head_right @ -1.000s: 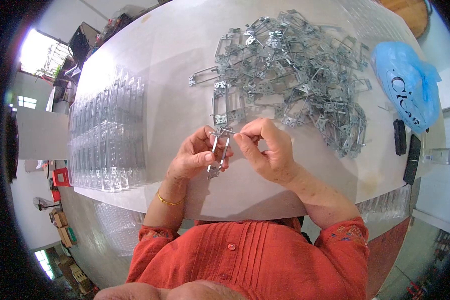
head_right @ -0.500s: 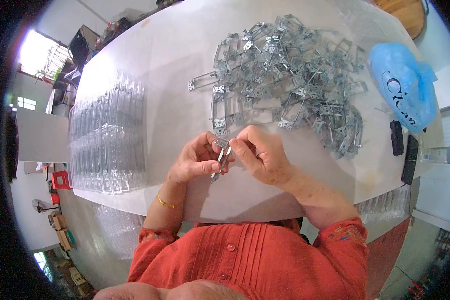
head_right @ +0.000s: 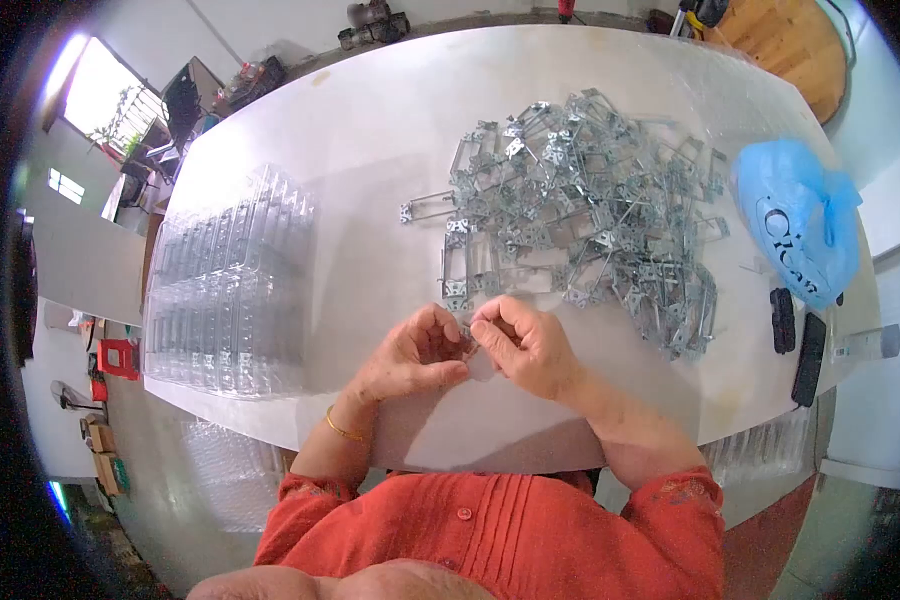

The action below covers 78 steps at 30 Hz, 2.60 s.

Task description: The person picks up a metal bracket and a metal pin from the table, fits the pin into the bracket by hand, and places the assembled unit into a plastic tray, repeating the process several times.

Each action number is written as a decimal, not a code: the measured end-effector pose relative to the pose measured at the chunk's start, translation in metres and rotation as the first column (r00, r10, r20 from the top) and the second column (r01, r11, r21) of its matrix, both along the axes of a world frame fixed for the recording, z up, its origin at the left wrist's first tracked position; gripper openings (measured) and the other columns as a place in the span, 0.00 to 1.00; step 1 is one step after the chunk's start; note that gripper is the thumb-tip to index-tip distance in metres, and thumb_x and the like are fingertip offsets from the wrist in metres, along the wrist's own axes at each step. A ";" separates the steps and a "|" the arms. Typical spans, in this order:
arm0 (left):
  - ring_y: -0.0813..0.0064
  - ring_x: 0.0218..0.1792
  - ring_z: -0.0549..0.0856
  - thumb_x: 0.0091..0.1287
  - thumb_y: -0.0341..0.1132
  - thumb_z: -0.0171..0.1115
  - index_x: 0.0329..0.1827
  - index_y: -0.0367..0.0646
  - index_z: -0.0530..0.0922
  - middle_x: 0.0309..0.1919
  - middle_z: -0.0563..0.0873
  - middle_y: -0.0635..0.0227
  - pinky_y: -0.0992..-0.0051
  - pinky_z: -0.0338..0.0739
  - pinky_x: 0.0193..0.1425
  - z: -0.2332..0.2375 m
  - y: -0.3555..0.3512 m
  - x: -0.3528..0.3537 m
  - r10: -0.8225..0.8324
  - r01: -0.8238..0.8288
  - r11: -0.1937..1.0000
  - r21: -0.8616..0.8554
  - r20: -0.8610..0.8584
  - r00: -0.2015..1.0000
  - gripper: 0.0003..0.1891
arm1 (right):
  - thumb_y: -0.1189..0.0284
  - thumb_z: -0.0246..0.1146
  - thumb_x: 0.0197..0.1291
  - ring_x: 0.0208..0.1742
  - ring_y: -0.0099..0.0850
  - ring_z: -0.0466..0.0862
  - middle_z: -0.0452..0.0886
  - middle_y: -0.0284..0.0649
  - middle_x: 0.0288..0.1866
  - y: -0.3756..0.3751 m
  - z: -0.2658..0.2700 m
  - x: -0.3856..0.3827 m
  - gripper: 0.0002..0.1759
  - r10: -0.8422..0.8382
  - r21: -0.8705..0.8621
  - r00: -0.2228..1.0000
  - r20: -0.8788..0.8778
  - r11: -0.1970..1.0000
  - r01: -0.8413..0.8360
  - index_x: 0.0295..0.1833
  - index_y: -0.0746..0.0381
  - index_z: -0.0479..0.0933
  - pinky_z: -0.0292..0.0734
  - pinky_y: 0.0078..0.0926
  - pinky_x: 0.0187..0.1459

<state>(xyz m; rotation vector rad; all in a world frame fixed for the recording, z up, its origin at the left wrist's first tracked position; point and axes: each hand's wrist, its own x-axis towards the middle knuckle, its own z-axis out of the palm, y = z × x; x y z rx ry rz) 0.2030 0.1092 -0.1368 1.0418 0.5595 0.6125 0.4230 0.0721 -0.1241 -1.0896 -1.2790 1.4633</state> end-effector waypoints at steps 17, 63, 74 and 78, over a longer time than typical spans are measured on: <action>0.80 0.41 0.83 0.64 0.27 0.75 0.51 0.42 0.73 0.43 0.85 0.70 0.75 0.80 0.45 0.003 -0.009 0.005 -0.058 0.061 0.994 0.092 -0.038 0.998 0.18 | 0.74 0.68 0.68 0.21 0.19 0.74 0.77 0.32 0.23 0.002 0.004 0.007 0.04 -0.409 0.642 0.883 0.230 0.746 0.178 0.41 0.61 0.80 0.67 0.20 0.24; 0.71 0.48 0.87 0.60 0.26 0.77 0.51 0.41 0.75 0.44 0.84 0.66 0.72 0.80 0.50 0.003 0.010 -0.013 -0.015 0.016 0.999 0.039 -0.014 1.000 0.21 | 0.64 0.57 0.78 0.20 0.21 0.77 0.79 0.33 0.24 0.011 0.010 0.017 0.13 0.162 -0.290 0.934 -0.319 0.921 -0.259 0.53 0.64 0.75 0.72 0.20 0.22; 0.77 0.42 0.84 0.61 0.28 0.77 0.49 0.41 0.76 0.46 0.88 0.62 0.74 0.80 0.50 0.009 0.001 -0.009 -0.281 0.290 0.955 0.068 -0.110 0.953 0.19 | 0.66 0.61 0.75 0.22 0.17 0.77 0.78 0.30 0.23 0.005 0.001 0.013 0.11 0.155 -0.010 0.967 0.202 0.988 -0.156 0.41 0.61 0.75 0.71 0.19 0.21; 0.75 0.43 0.86 0.62 0.28 0.77 0.51 0.41 0.75 0.45 0.88 0.61 0.72 0.81 0.50 0.006 -0.001 -0.006 -0.322 0.333 0.936 0.118 -0.104 0.941 0.19 | 0.67 0.62 0.75 0.22 0.15 0.76 0.78 0.29 0.24 0.009 -0.004 0.013 0.09 0.008 0.116 0.984 0.180 0.993 -0.029 0.43 0.61 0.75 0.70 0.19 0.22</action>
